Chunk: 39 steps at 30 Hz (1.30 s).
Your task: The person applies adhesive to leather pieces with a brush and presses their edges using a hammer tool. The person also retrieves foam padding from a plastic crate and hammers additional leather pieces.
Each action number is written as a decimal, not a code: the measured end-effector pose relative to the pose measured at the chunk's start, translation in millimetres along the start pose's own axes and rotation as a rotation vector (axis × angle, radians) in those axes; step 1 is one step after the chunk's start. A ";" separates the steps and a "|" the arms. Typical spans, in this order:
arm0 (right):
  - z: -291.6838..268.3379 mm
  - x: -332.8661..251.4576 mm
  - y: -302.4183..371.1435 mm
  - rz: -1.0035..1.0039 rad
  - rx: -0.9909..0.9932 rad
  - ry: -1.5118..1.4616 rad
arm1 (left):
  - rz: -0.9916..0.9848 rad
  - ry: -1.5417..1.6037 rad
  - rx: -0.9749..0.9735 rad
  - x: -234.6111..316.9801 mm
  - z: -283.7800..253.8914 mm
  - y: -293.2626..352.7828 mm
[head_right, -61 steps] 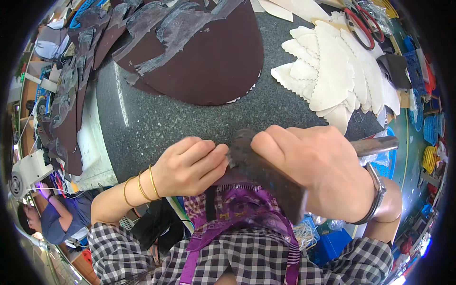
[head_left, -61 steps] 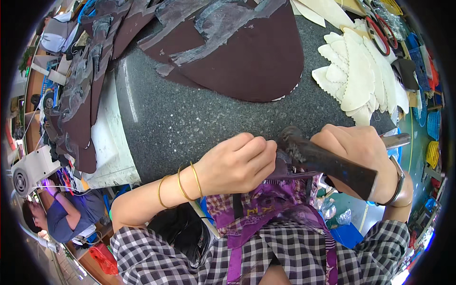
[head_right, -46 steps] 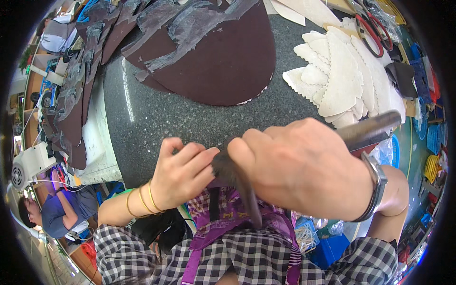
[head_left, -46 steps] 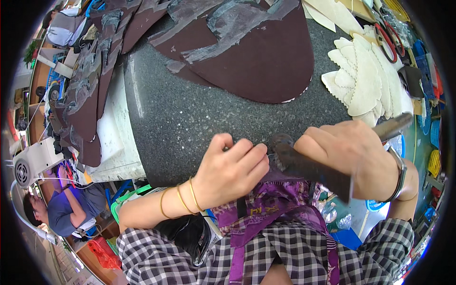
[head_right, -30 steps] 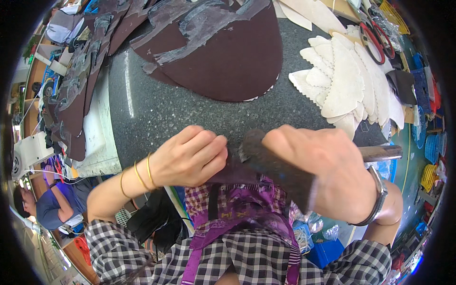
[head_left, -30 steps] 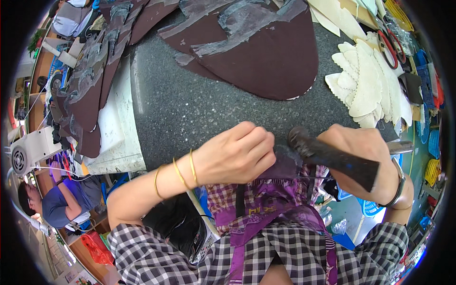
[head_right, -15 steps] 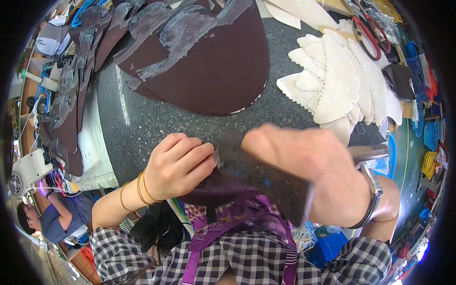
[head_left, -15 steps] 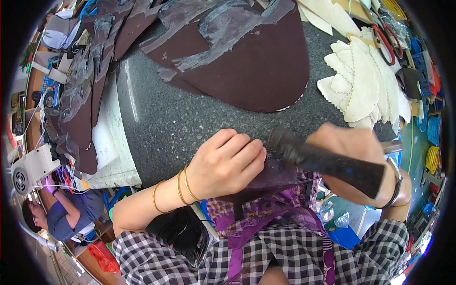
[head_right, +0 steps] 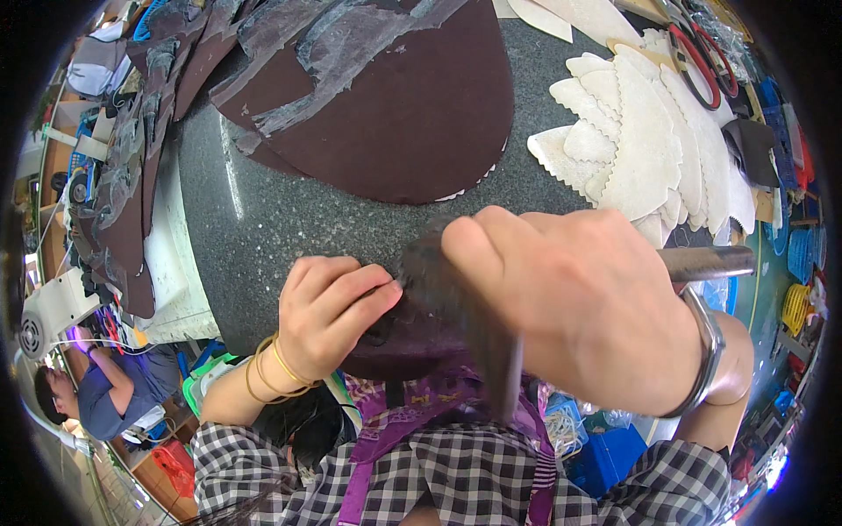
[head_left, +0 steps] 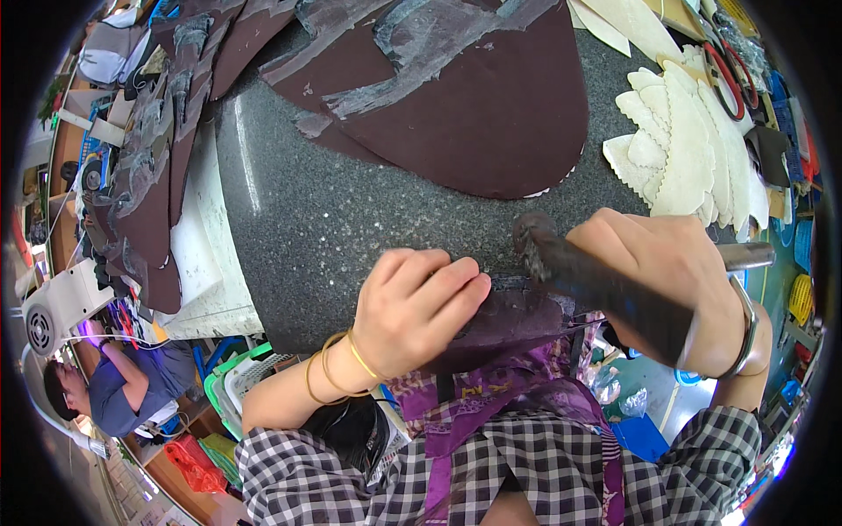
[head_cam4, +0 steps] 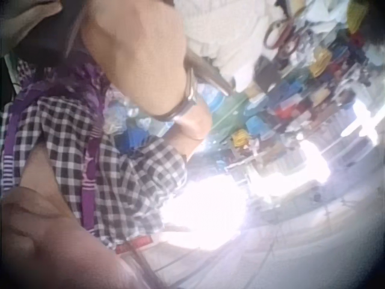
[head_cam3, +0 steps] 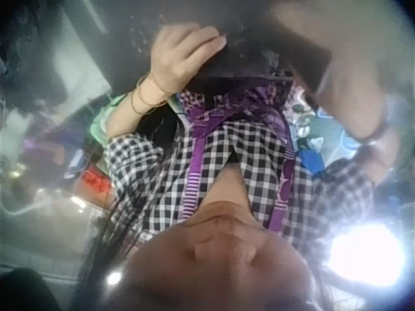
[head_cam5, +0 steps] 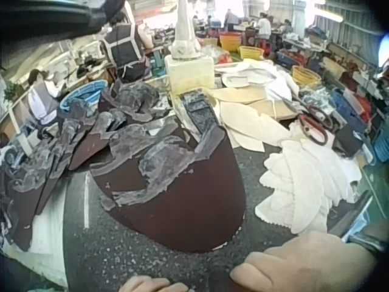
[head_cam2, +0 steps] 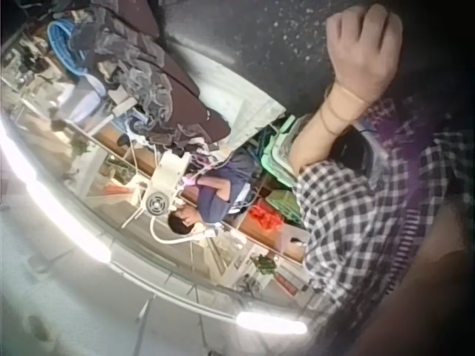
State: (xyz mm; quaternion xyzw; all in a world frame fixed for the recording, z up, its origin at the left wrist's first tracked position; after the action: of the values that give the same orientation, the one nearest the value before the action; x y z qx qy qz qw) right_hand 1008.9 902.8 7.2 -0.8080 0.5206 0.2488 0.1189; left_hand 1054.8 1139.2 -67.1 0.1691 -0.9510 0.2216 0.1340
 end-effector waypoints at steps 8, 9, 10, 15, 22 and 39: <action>6.4 -12.3 -6.8 -0.052 -0.148 0.009 | -0.009 -0.103 -0.056 19.8 -5.0 -12.3; 7.8 -14.3 -4.7 -0.053 -0.154 0.007 | -0.015 -0.101 -0.056 20.3 -4.3 -11.2; 9.2 -15.3 -2.7 -0.054 -0.126 -0.015 | -0.068 -0.046 -0.050 19.0 -2.8 -10.0; 8.2 -16.0 -4.0 -0.061 -0.107 -0.058 | -0.350 0.037 -0.028 30.9 4.0 -11.7; 5.3 -13.4 -6.9 -0.004 -0.135 -0.136 | -0.419 0.012 0.062 26.8 2.2 12.0; 7.6 -12.1 -15.8 -0.022 -0.044 -0.083 | -0.202 -0.105 0.084 32.2 1.3 9.4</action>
State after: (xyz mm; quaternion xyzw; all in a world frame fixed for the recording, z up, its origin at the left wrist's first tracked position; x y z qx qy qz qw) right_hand 1017.0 922.5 6.1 -0.8050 0.5009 0.2920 0.1254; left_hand 1021.8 1138.1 -61.1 0.2809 -0.9246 0.2375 0.0987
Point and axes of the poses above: each hand's wrist, its own y-axis away from the middle knuckle, its own z-axis out of the palm, x = y × z, the point moved 1 cm from there along -y, towards the middle knuckle, and after that the axes turned 2 degrees about -z, right-handed, at the moved point
